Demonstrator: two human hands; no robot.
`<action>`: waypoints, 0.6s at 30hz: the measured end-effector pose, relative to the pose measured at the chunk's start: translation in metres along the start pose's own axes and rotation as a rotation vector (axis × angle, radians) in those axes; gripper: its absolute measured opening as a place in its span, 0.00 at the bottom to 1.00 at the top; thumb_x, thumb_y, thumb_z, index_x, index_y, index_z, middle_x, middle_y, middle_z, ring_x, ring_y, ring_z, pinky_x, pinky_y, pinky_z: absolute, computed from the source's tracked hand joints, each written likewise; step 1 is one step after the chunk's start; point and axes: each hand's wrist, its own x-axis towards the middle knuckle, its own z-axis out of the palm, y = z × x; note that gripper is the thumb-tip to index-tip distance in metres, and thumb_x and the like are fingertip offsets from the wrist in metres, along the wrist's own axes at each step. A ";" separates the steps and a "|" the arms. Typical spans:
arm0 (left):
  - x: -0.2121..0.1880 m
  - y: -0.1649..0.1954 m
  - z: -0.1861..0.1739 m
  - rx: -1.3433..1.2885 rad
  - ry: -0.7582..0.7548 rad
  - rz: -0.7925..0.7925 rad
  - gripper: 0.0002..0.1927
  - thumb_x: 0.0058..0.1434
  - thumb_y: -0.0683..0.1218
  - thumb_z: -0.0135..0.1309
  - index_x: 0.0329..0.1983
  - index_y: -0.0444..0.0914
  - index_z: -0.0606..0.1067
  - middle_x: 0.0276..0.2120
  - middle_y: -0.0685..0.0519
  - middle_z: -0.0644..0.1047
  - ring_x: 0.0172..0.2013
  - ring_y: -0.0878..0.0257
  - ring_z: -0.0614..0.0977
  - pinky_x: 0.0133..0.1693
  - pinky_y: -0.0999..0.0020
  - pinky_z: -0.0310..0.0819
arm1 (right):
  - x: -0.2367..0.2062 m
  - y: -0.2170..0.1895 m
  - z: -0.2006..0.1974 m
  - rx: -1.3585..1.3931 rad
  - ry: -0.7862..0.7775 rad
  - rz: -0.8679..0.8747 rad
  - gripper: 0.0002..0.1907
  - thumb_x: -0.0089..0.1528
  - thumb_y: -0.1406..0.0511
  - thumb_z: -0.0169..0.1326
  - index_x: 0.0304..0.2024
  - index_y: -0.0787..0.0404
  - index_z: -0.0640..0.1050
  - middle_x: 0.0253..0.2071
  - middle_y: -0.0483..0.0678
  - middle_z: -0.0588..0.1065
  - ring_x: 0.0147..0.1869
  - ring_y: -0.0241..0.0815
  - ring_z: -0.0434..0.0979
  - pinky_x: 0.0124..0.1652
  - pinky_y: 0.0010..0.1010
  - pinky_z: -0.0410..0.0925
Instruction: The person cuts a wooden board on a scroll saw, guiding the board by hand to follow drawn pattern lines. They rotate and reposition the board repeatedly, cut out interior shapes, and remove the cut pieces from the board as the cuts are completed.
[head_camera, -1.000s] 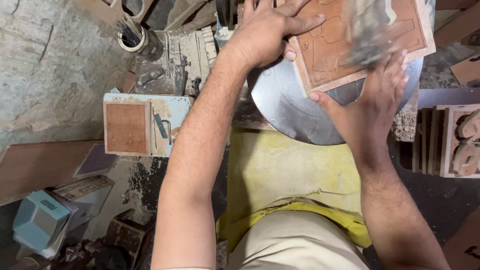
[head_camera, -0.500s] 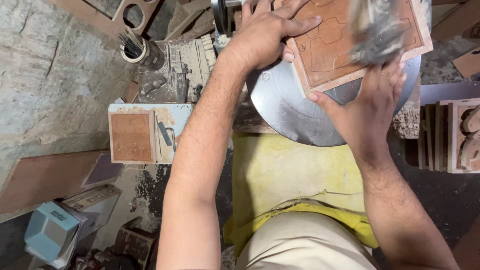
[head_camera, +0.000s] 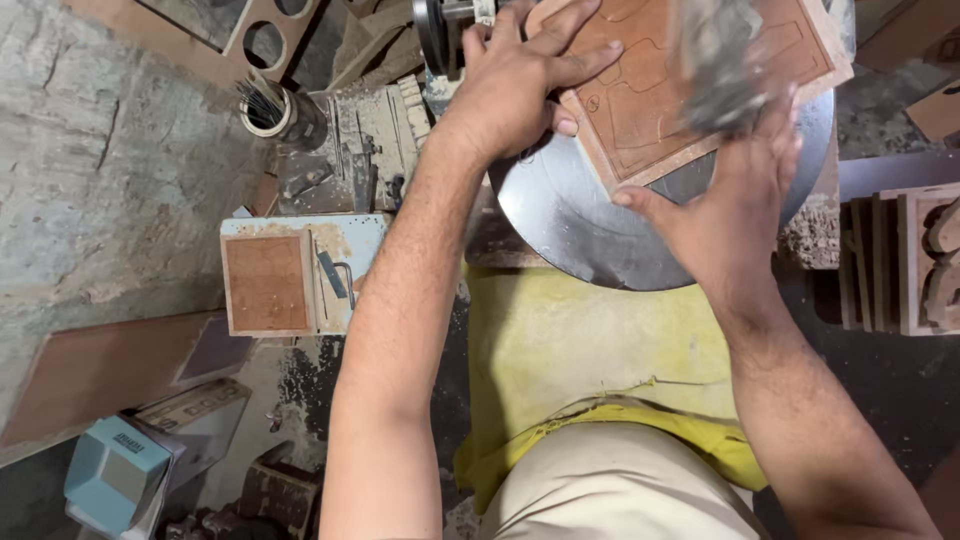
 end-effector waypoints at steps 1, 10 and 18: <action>-0.001 -0.001 0.001 0.007 0.023 0.002 0.40 0.47 0.51 0.69 0.66 0.66 0.75 0.74 0.65 0.61 0.71 0.44 0.59 0.62 0.40 0.51 | 0.003 0.000 0.001 0.003 0.014 -0.014 0.72 0.50 0.41 0.76 0.78 0.76 0.54 0.78 0.80 0.43 0.84 0.73 0.37 0.77 0.60 0.36; -0.021 0.007 0.003 0.065 0.164 0.006 0.41 0.45 0.57 0.71 0.67 0.64 0.74 0.74 0.61 0.61 0.68 0.44 0.63 0.63 0.43 0.54 | 0.012 0.005 -0.006 -0.006 -0.150 0.042 0.68 0.47 0.40 0.72 0.80 0.61 0.58 0.83 0.59 0.48 0.89 0.61 0.38 0.79 0.61 0.35; -0.060 0.044 -0.004 0.168 0.169 -0.192 0.38 0.51 0.63 0.67 0.67 0.58 0.73 0.73 0.56 0.62 0.59 0.44 0.66 0.53 0.44 0.60 | 0.037 0.022 -0.015 0.006 -0.250 0.063 0.74 0.39 0.41 0.72 0.83 0.46 0.54 0.82 0.63 0.36 0.85 0.61 0.29 0.74 0.61 0.28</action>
